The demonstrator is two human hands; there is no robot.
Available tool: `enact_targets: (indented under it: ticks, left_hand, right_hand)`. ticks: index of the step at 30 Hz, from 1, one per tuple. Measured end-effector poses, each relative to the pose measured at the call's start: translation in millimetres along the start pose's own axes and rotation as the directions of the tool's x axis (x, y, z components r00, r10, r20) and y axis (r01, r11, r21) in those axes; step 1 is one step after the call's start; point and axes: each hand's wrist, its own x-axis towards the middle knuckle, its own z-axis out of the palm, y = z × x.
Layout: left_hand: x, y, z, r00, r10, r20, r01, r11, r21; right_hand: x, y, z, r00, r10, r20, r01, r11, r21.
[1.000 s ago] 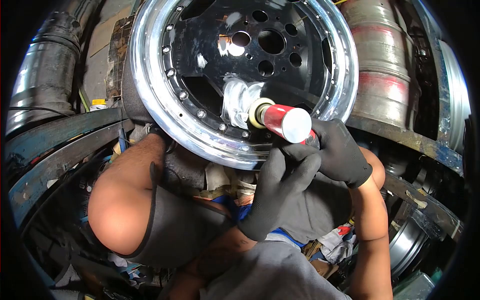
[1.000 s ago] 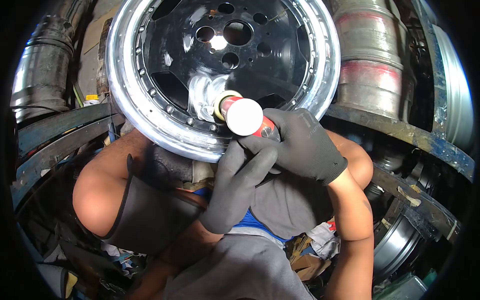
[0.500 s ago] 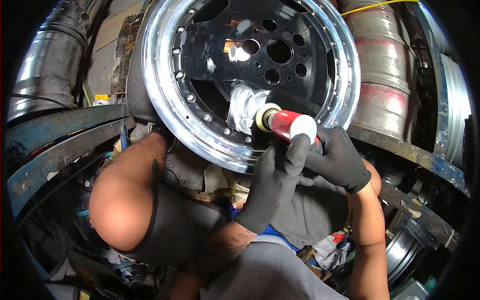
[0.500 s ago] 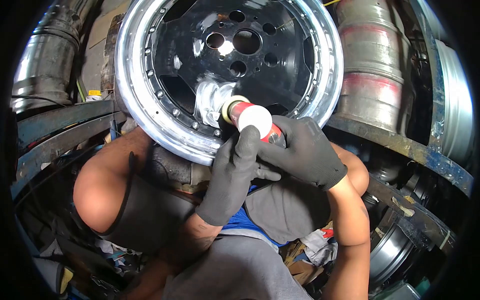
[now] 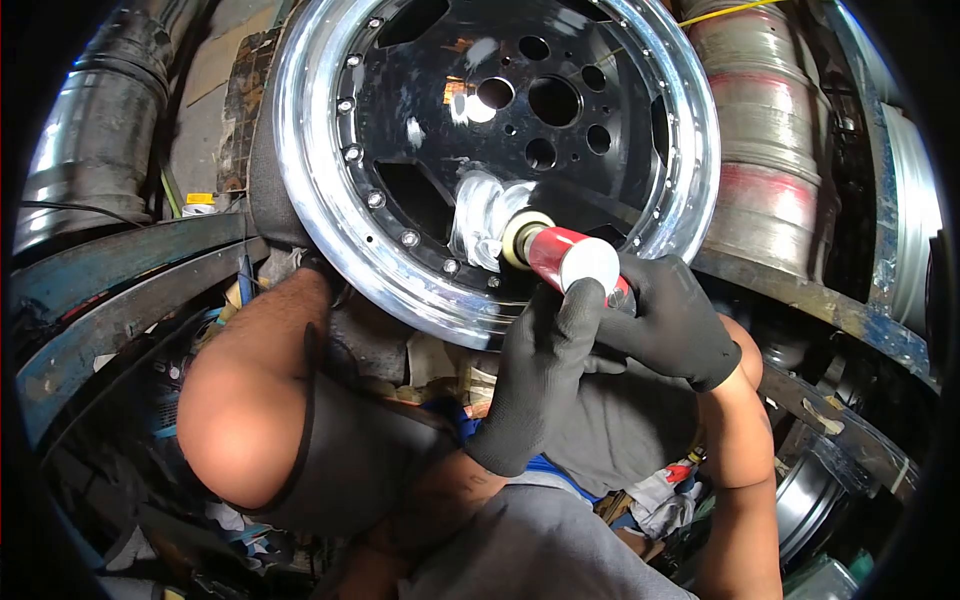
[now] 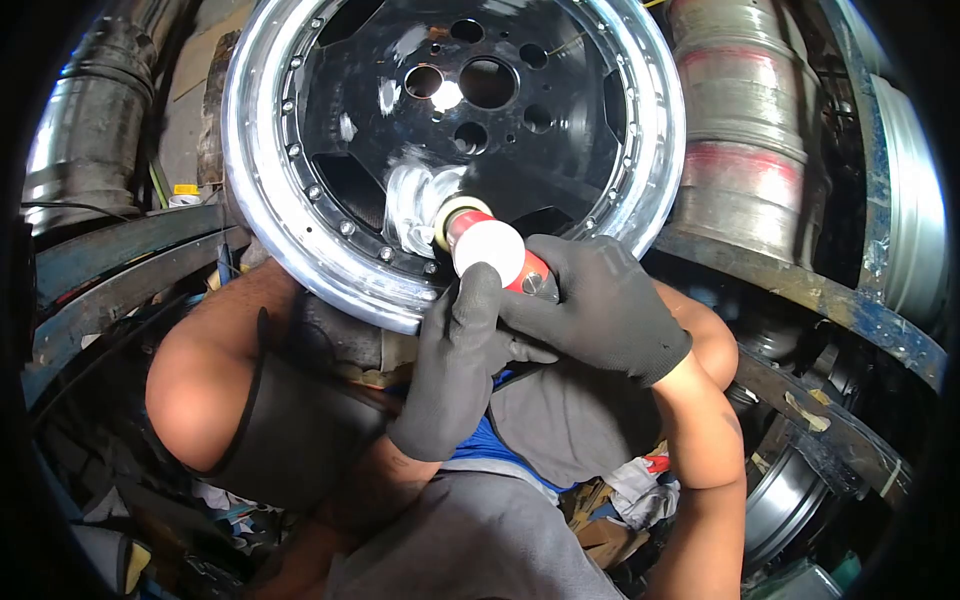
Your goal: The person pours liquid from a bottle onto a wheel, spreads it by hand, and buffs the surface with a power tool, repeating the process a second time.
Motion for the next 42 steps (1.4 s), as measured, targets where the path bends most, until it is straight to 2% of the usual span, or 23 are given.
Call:
enact_targets:
  ticks: [1, 4, 7, 10, 13, 16, 19, 22, 25, 28, 31, 34, 37, 42]
  left_hand:
    - [-1, 0, 1, 1.0, -0.017, -0.016, 0.017, 1.0, -0.011]
    - [2, -1, 1, 0.998, -0.014, 0.062, 0.02, 0.996, -0.091]
    - [6, -7, -8, 0.996, -0.018, 0.085, 0.019, 1.0, -0.014]
    - [1, -7, -4, 0.996, -0.045, 0.071, 0.049, 0.998, -0.051]
    - [7, -13, -8, 0.991, -0.001, 0.132, 0.011, 0.997, -0.081]
    - [4, -15, -11, 0.995, -0.002, 0.097, -0.001, 0.999, 0.033]
    - [2, -18, -11, 0.994, -0.004, 0.106, 0.005, 1.0, -0.008]
    - [7, -22, -12, 0.99, 0.054, 0.13, -0.05, 0.998, -0.034]
    - [-3, -16, -6, 0.997, 0.029, 0.075, -0.03, 1.0, 0.005]
    - [2, -19, -8, 0.992, -0.026, 0.125, 0.03, 0.999, -0.035]
    - [8, -19, -13, 0.98, 0.016, 0.196, -0.012, 1.0, -0.025]
    - [0, -16, -4, 0.997, 0.005, 0.078, -0.005, 1.0, -0.004]
    - [8, -19, -11, 0.986, -0.067, 0.151, 0.065, 0.998, 0.013]
    - [5, -24, -10, 0.996, -0.001, 0.093, 0.0, 1.0, 0.007]
  right_hand:
    - [0, 1, 0, 1.0, -0.018, -0.006, 0.017, 1.0, -0.015]
    - [1, -2, -4, 1.0, 0.03, -0.008, -0.03, 0.999, -0.032]
    - [1, 1, 1, 0.999, -0.017, -0.032, 0.016, 0.999, -0.037]
    - [-1, 4, 2, 0.997, -0.056, -0.046, 0.054, 0.998, -0.044]
    - [1, -3, 0, 0.999, 0.03, -0.038, -0.033, 0.998, -0.057]
    - [-1, 5, 6, 0.998, -0.05, -0.041, 0.048, 0.998, -0.05]
    - [-2, 4, 4, 0.998, -0.038, -0.046, 0.036, 0.998, -0.051]
    - [0, 2, 4, 0.999, 0.007, -0.046, -0.01, 0.997, -0.073]
    - [-3, 5, 6, 0.999, -0.041, -0.031, 0.04, 0.999, -0.031]
    - [-3, 3, 2, 0.999, -0.006, -0.044, 0.004, 0.999, -0.048]
    - [-2, 6, 5, 0.997, -0.025, -0.069, 0.021, 0.998, -0.065]
    - [-3, 9, 3, 0.998, -0.06, -0.035, 0.059, 0.998, -0.018]
    - [0, 1, -3, 1.0, 0.013, -0.019, -0.014, 0.998, -0.057]
    - [1, 6, 0, 0.998, -0.061, -0.01, 0.061, 0.997, -0.051]
